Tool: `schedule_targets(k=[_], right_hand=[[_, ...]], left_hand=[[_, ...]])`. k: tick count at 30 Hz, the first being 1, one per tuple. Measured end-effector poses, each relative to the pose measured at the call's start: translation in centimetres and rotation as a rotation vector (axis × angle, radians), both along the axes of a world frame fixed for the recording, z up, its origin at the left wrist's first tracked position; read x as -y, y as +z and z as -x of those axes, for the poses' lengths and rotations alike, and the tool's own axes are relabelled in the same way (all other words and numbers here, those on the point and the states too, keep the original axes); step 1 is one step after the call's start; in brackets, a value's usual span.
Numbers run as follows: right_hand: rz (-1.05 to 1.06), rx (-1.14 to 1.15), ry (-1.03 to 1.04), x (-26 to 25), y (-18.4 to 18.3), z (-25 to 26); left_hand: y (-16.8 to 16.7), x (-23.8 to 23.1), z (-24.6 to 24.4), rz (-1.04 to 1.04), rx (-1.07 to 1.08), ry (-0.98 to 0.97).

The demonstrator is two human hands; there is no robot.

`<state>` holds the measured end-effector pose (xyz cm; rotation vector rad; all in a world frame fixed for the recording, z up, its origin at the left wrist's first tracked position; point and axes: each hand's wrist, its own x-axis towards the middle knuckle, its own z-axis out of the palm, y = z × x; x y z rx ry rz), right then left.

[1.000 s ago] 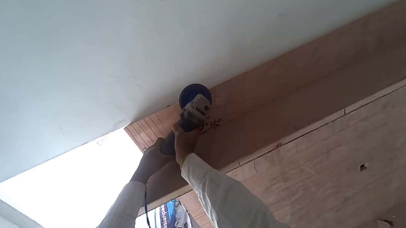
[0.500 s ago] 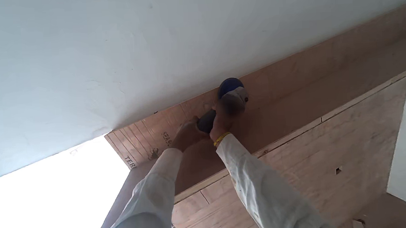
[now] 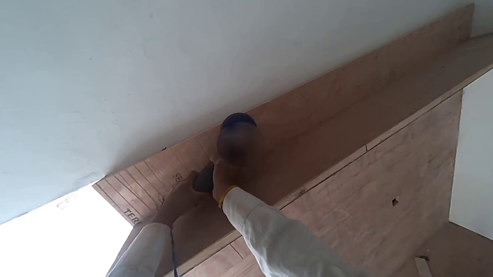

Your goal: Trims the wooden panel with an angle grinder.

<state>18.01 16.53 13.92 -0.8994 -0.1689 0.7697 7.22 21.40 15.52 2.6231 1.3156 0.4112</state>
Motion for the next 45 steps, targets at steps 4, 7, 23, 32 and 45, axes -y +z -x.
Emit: schedule_targets(k=[4,7,23,32,45], right_hand=[[-0.044,-0.028,-0.089,0.5,0.3,-3.3],[-0.039,-0.061,-0.118,1.0,0.4,-5.0],[-0.017,0.047,-0.024,0.7,-0.1,-3.7],[-0.065,0.041,-0.029,0.6,0.2,-3.4],[-0.051,0.016,-0.012,0.8,-0.1,-3.3]], left_hand=[[0.8,1.4,-3.9,-0.006,-0.024,-0.019],[0.8,1.5,-5.7,-0.013,-0.026,-0.056],[0.0,1.1,-3.6,-0.003,0.013,-0.04],[0.5,1.6,-3.5,-0.019,0.018,0.013],[0.5,2.2,-3.4,-0.011,-0.008,0.029]])
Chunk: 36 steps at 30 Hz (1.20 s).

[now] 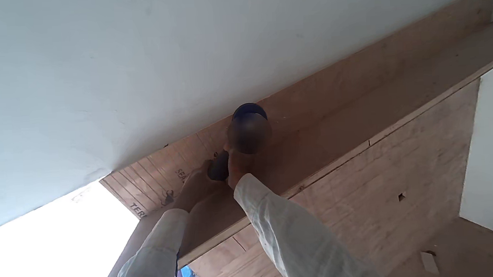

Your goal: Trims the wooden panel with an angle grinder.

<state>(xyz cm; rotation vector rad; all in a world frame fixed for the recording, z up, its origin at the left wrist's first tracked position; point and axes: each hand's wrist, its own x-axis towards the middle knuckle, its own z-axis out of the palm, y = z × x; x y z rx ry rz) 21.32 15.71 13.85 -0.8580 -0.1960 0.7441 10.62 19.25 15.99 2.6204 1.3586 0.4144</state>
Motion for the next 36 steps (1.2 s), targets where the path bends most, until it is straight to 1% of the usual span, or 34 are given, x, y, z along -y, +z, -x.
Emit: schedule_targets(k=[3,8,12,16,19,22,25,27,29,31,34,36], right_hand=[[-0.011,-0.008,0.004,0.2,-0.3,-0.1],[-0.023,-0.006,-0.004,-0.1,-0.1,-0.3],[0.001,-0.017,0.008,-0.1,-0.6,-0.3],[0.0,-0.005,-0.001,0.1,-0.1,-0.5],[0.012,0.019,-0.012,0.3,-0.3,-0.6],[0.009,0.035,0.016,1.0,-0.6,-0.1],[-0.057,0.058,0.007,1.5,-0.4,0.0],[-0.088,0.034,-0.012,2.2,0.2,-1.1],[-0.094,0.0,-0.047,3.5,0.8,-2.9],[-0.108,-0.054,-0.144,4.2,1.6,-5.1],[-0.163,-0.102,-0.259,5.1,2.2,-9.2],[-0.139,-0.109,-0.327,5.4,2.5,-12.2]], left_hand=[[-0.5,-0.2,0.0,0.004,-0.016,0.004],[0.0,0.1,-0.1,-0.021,0.004,-0.024],[-0.6,0.0,-0.1,-0.017,-0.009,-0.021],[-0.1,0.1,-0.5,-0.002,-0.005,-0.009],[-0.8,-0.1,-0.3,0.021,0.028,-0.012],[-1.5,0.3,0.5,-0.023,0.05,0.003],[-1.1,0.7,0.7,-0.079,0.054,-0.016],[0.0,1.5,-0.7,-0.114,0.032,-0.028],[1.1,3.1,-3.1,-0.145,0.01,-0.049],[2.2,4.6,-5.9,-0.158,-0.013,-0.084],[3.5,6.2,-10.5,-0.116,-0.037,-0.146],[3.8,6.6,-13.6,-0.085,-0.04,-0.182]])
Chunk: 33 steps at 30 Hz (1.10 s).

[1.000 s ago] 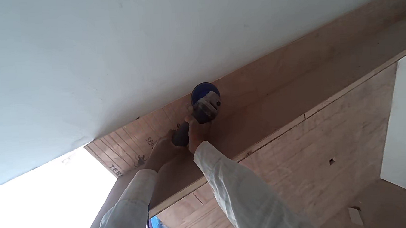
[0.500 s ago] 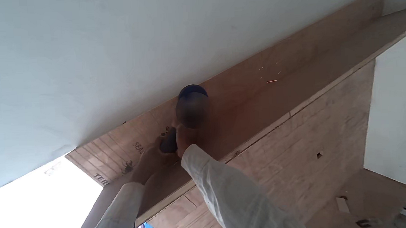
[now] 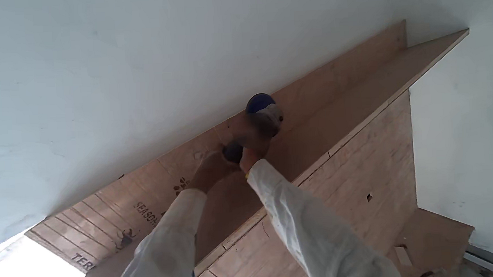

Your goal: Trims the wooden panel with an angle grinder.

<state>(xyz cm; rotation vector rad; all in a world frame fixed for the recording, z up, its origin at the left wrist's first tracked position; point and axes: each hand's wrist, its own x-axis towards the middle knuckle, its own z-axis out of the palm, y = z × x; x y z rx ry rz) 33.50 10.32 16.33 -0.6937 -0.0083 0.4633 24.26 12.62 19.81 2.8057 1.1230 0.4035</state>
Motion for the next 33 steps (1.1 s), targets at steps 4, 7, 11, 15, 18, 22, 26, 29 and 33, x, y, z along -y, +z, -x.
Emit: schedule_targets(k=[4,7,11,15,18,22,26,29,33], right_hand=[[0.052,-0.043,-0.023,0.7,0.1,-5.0],[0.067,-0.074,-0.057,0.7,-0.3,-7.8],[0.109,-0.064,-0.058,-0.2,-0.7,-10.2],[0.152,-0.036,-0.052,-0.9,-1.0,-10.1],[0.131,-0.029,-0.028,-1.1,-1.1,-7.9],[0.188,0.026,0.029,-1.3,-1.4,-5.0],[0.204,0.017,0.158,-1.5,-2.0,-2.1],[0.178,-0.024,0.188,-1.3,-2.5,-1.2],[0.172,-0.064,0.142,-0.4,-2.7,-2.7]], left_hand=[[-0.2,-0.1,-5.4,0.034,-0.032,-0.026],[-0.6,-1.0,-8.6,0.01,-0.053,-0.055],[-1.1,-0.8,-10.4,0.074,-0.04,-0.033],[-1.7,-1.5,-9.9,0.085,-0.018,-0.029],[-1.9,-1.8,-7.8,0.091,-0.019,-0.002],[-3.1,-2.4,-4.6,0.093,0.01,0.031],[-3.2,-2.6,-1.3,0.076,-0.045,0.104],[-3.5,-3.7,-0.3,0.039,-0.1,0.112],[-6.4,-8.3,-1.1,-0.229,-0.002,-0.179]])
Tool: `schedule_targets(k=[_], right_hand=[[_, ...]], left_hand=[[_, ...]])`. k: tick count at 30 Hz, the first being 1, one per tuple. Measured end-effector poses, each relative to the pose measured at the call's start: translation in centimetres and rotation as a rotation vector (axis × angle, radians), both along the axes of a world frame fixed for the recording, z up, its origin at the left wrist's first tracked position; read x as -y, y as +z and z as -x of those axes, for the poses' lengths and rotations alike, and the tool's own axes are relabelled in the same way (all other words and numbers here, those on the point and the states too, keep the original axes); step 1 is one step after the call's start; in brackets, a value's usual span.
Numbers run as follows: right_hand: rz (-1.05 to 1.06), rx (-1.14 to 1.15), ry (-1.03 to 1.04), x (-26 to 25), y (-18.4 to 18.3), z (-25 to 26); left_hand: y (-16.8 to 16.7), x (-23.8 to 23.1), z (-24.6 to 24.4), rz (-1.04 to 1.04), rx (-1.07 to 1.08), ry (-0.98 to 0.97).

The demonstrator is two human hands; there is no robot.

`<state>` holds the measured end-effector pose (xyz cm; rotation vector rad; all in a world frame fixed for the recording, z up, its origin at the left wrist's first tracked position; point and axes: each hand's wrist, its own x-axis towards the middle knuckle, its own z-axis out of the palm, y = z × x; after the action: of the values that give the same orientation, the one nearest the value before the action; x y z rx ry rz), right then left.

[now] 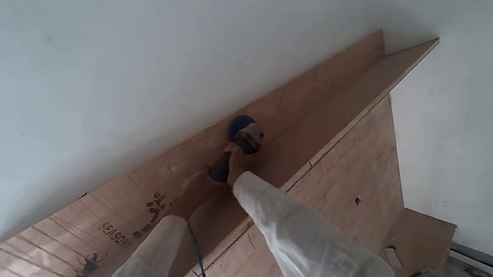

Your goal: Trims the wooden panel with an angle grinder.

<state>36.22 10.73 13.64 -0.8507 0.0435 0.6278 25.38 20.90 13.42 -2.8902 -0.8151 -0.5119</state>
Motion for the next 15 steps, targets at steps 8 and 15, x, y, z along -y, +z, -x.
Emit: schedule_targets(k=[8,15], right_hand=[[-0.076,-0.038,-0.134,0.3,0.4,-3.1],[-0.046,0.095,0.101,-1.4,0.3,4.4]], left_hand=[[3.8,6.3,-5.1,0.215,-0.126,0.206],[3.4,5.8,4.1,0.267,-0.019,0.286]])
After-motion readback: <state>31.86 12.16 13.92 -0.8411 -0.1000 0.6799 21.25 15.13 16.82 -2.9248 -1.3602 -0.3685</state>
